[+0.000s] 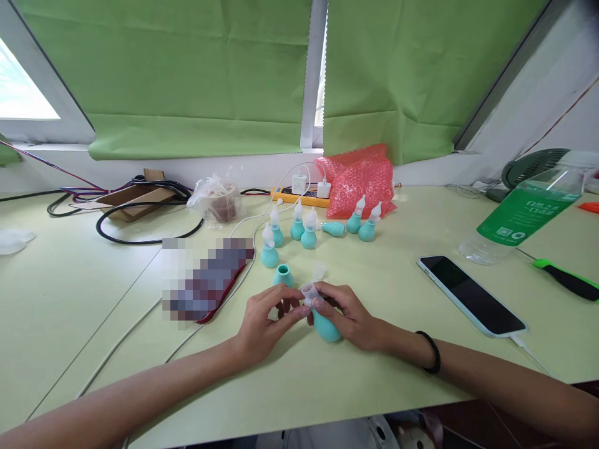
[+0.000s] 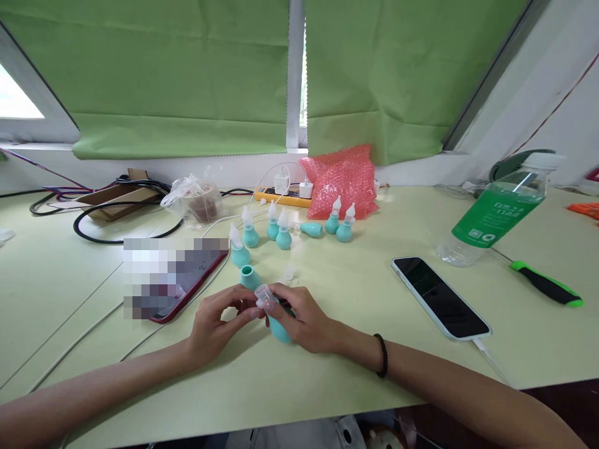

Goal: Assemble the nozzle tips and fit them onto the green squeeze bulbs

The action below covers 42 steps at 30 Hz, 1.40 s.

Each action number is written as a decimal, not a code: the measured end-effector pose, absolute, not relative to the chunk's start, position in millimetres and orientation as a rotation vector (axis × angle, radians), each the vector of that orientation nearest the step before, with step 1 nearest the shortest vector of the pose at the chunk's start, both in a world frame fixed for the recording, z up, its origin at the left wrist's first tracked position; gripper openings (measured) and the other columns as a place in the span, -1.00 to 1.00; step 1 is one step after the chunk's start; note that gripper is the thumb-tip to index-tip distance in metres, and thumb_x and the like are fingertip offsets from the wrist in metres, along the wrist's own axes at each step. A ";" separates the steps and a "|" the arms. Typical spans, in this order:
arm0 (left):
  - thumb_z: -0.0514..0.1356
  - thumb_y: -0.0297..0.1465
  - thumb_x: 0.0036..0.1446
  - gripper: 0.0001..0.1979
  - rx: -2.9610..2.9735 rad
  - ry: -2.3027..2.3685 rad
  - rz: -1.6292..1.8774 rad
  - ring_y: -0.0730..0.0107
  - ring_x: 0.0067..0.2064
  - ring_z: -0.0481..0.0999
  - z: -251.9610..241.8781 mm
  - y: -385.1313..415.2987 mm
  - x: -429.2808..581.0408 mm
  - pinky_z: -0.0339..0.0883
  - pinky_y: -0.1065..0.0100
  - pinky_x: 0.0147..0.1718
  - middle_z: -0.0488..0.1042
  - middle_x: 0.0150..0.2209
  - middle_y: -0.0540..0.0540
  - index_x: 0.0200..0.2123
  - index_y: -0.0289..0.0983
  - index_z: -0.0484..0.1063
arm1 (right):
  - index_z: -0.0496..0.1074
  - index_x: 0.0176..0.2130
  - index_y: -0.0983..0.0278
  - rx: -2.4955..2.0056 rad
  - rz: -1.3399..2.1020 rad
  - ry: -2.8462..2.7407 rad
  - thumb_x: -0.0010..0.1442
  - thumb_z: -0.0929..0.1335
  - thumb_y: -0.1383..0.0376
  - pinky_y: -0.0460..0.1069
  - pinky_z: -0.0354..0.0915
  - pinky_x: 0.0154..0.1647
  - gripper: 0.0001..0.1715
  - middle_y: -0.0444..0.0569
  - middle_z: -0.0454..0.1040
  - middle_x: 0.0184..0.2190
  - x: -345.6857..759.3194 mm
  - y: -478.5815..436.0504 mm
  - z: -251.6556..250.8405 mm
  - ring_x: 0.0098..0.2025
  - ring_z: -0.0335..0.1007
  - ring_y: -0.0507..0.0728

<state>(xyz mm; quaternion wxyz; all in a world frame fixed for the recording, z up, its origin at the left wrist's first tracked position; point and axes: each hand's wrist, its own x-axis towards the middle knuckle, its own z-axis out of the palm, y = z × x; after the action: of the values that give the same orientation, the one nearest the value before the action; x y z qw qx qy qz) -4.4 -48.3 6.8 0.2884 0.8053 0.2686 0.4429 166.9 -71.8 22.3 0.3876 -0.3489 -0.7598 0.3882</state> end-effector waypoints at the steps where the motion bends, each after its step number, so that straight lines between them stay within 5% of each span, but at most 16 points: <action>1: 0.15 -0.42 0.01 -0.92 2.119 0.725 1.179 0.52 -0.51 0.36 7.4 -47.8 -4.1 0.27 0.48 -0.54 0.40 -0.53 -0.03 -0.40 -0.32 0.37 | 0.24 -0.34 0.32 -0.893 1.048 -1.914 0.21 0.10 0.22 -0.11 0.20 -0.44 -0.73 -0.09 0.32 -0.51 165.4 -72.6 20.7 -0.48 0.23 -0.02; 13: 0.06 -0.50 0.08 -0.87 2.236 0.752 1.195 0.55 -0.55 0.31 10.7 -48.3 -4.6 0.24 0.49 -0.56 0.38 -0.57 -0.01 -0.46 -0.33 0.38 | 0.25 -0.37 0.31 -0.983 1.219 -1.714 0.19 0.13 0.15 -0.11 0.16 -0.49 -0.70 -0.09 0.35 -0.50 162.2 -73.0 11.0 -0.48 0.26 -0.01; 19: 0.25 -0.48 -0.12 -0.85 2.169 0.666 1.345 0.49 -0.51 0.38 9.1 -48.6 -2.2 0.32 0.48 -0.57 0.42 -0.54 -0.04 -0.39 -0.33 0.40 | 0.27 -0.45 0.32 -1.007 1.209 -1.663 0.15 0.19 0.16 -0.14 0.13 -0.54 -0.70 -0.16 0.27 -0.62 159.5 -73.2 8.8 -0.54 0.21 -0.03; 42: 0.19 -0.54 -0.05 -0.92 2.259 0.647 1.415 0.42 -0.44 0.46 7.4 -46.7 -0.4 0.38 0.43 -0.48 0.48 -0.44 -0.12 -0.42 -0.34 0.47 | 0.27 -0.48 0.32 -1.086 1.346 -1.429 0.09 0.23 0.10 -0.13 0.18 -0.58 -0.66 -0.11 0.33 -0.65 155.9 -74.2 12.4 -0.57 0.26 0.00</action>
<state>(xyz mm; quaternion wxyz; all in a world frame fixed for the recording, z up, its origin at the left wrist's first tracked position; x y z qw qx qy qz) -0.4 -46.7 7.4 0.1982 0.8072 0.2311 0.5057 155.9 -74.2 12.4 0.4339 -0.4361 -0.5738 0.5406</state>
